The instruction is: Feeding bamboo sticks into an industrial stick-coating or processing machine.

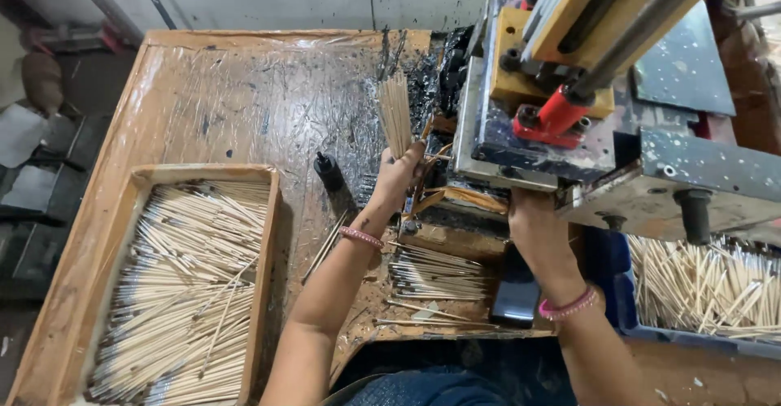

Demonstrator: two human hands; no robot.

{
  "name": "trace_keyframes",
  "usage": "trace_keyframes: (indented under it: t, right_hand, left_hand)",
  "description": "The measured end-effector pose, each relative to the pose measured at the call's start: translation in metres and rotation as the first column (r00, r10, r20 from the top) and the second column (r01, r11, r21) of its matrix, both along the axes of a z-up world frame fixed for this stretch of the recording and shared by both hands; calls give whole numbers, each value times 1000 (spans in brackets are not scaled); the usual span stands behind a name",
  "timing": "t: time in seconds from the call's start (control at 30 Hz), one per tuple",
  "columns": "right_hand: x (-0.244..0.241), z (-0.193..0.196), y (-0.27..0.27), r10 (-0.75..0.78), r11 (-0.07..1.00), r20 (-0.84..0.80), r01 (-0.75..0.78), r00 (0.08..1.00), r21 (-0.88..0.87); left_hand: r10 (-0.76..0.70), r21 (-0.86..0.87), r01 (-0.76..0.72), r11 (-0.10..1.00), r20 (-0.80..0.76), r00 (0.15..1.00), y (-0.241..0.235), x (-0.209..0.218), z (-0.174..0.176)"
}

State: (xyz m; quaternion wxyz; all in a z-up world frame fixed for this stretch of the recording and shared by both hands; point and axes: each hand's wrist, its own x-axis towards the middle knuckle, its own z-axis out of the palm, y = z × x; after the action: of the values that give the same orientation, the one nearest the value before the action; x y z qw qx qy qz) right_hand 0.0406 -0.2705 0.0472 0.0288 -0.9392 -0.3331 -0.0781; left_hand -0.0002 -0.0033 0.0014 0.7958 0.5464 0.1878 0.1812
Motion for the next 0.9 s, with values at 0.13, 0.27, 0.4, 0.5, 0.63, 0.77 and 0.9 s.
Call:
trace_keyframes:
  t: [0.13,0.27,0.4,0.5,0.63,0.77,0.9]
  right_hand:
    - [13,15,10,197,965,533,-258,823,43]
    - [63,-51,13,132,962,388,-212,912,171]
    - [-41,57,-6,6,909,25,-16,1000,417]
    - [-68,54,-56,-37,846,41,9,999,533]
    - [-64,8,-167,-253,690,-9,187,967,699]
    - [-78,-10,-196,-470,699,-48,404,882,591]
    - [-101,-11,-119,291,418,-703,575,649,704]
  left_hand:
    - [12,-50,-11,999,21,1000,2,-1,-2]
    - [-26,-72,29,997,46,999,0,-23,-5]
    - [-16,109,-9,994,233,972,-7,-66,-12]
    - [88,93,-109,990,200,976,-3,-101,-30]
    - [96,112,-119,987,194,976,6,-144,-67]
    - [-27,142,2,990,174,984,-20,-157,-39]
    - [-418,580,298,758,80,905,-76,-138,-3]
